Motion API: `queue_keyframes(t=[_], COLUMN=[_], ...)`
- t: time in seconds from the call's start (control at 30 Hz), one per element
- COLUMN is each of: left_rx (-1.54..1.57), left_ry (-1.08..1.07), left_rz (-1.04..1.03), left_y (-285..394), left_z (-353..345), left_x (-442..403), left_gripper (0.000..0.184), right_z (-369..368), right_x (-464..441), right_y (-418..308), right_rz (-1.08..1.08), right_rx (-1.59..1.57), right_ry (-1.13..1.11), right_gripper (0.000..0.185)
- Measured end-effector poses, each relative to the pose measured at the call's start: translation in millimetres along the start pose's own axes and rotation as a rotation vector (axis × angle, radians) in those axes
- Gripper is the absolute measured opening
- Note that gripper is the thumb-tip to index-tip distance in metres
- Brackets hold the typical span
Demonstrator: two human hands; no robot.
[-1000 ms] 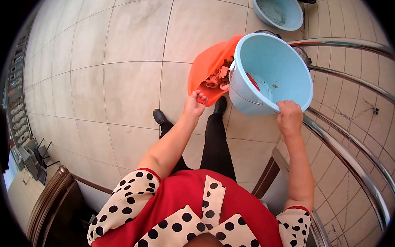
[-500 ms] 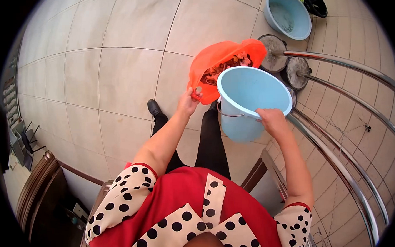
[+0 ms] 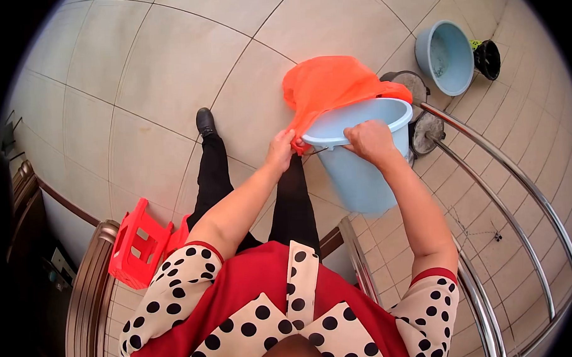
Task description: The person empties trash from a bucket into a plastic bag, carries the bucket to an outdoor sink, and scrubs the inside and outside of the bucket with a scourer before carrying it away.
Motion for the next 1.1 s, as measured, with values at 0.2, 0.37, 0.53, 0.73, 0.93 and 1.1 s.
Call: queue_keyframes(t=[0.2,0.37,0.53,0.73,0.93,1.1], left_rx=[-0.062,-0.093,-0.120,-0.226,-0.315,-0.376], left_ry=[0.017,0.054,0.118,0.052,0.082,-0.004], left_rz=[0.073,0.049,0.050,0.087,0.011,-0.010], left_y=[-3,9,12,3,8,2], left_z=[9,10,23,28,33,21], left_x=[18,-1,0,17,-6,-3], left_gripper=[0.021,0.022,0.019,0.018,0.018,0.017], right_z=[-37,-11,-14,-67,0,-73], right_x=[-13,-14,-18,11,0,8], right_y=[-24,-30,-33,-40,-65,-51], right_rz=[0.060,0.010,-0.167,-0.098,-0.137,-0.025], right_rx=[0.035,0.054,0.045,0.051,0.082,0.099], right_ry=[-0.012,-0.015,-0.042,-0.124,-0.076,0.099], right_gripper=[0.031,0.029,0.034,0.032,0.031,0.030])
Point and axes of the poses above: each hand's wrist, its own x-axis away from the middle knuckle, its own z-axis out of the back of the hand, y = z × x, the point moved 9 cm from there along -x, towards the middle knuckle, and after that the axes turned 14 degrees about -z, right-handed, at the moved point
